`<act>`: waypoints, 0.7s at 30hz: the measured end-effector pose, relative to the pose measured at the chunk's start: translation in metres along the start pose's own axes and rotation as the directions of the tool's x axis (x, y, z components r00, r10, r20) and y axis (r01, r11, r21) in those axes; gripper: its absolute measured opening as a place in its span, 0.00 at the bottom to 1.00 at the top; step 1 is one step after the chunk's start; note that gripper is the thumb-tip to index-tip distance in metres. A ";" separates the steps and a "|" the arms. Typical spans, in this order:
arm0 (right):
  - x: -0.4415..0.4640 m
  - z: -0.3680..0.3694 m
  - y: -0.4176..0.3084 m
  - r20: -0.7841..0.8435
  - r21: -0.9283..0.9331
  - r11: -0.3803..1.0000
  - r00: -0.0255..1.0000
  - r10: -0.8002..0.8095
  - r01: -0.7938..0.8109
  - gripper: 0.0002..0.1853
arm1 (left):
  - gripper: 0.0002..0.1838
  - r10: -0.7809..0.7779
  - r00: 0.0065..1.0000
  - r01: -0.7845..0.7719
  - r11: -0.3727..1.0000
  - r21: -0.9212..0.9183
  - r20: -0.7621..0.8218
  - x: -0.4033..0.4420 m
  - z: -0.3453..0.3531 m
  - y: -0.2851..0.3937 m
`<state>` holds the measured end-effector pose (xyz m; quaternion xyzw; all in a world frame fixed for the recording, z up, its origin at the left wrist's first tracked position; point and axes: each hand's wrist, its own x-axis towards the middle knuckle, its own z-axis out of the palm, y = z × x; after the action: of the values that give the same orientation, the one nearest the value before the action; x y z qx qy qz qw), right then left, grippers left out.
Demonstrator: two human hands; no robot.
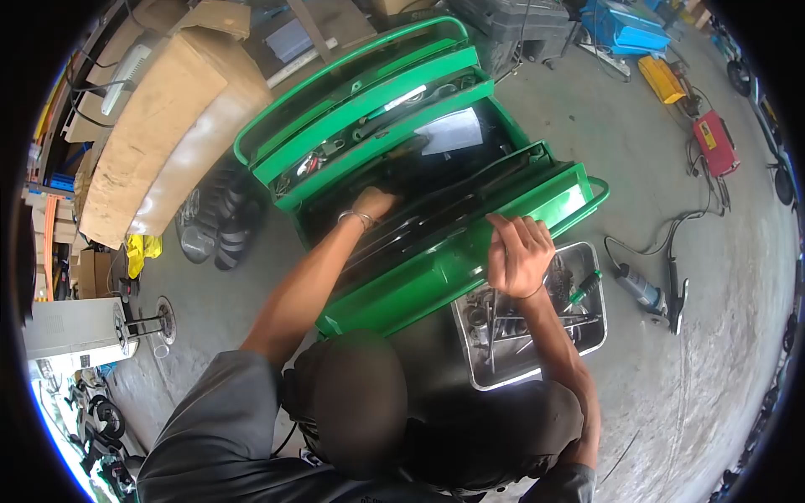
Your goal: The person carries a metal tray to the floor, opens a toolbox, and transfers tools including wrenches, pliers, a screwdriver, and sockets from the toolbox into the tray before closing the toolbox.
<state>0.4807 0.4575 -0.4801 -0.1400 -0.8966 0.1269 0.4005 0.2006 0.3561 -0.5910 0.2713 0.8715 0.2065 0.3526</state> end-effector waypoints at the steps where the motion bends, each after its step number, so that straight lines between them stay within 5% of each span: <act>1: -0.001 0.000 0.000 0.005 -0.007 1.000 1.000 0.015 -0.015 0.13 | 0.29 -0.006 0.999 0.007 1.000 -0.015 0.040 0.006 0.004 -0.001; 4: -0.003 0.001 0.000 0.011 -0.016 0.999 0.999 0.030 -0.029 0.13 | 0.25 0.123 0.991 -0.120 0.991 0.054 -0.048 0.020 0.014 0.000; 6: -0.003 0.002 -0.001 0.015 -0.012 1.000 1.000 0.021 -0.021 0.13 | 0.20 -0.115 0.990 0.094 0.970 -0.224 -0.081 0.021 0.014 0.001; 8: -0.004 0.003 -0.001 0.019 -0.025 0.999 0.999 0.044 -0.044 0.14 | 0.19 -0.184 0.979 0.146 0.930 -0.339 -0.083 0.023 0.010 0.002; 21: -0.006 0.005 0.000 0.041 -0.032 0.999 0.998 0.042 -0.040 0.14 | 0.16 -0.146 0.987 0.122 0.950 -0.288 -0.062 0.021 -0.003 0.006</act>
<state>0.4803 0.4548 -0.4874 -0.1619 -0.9036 0.1239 0.3768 0.1873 0.3729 -0.5963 0.1493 0.8630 0.3157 0.3650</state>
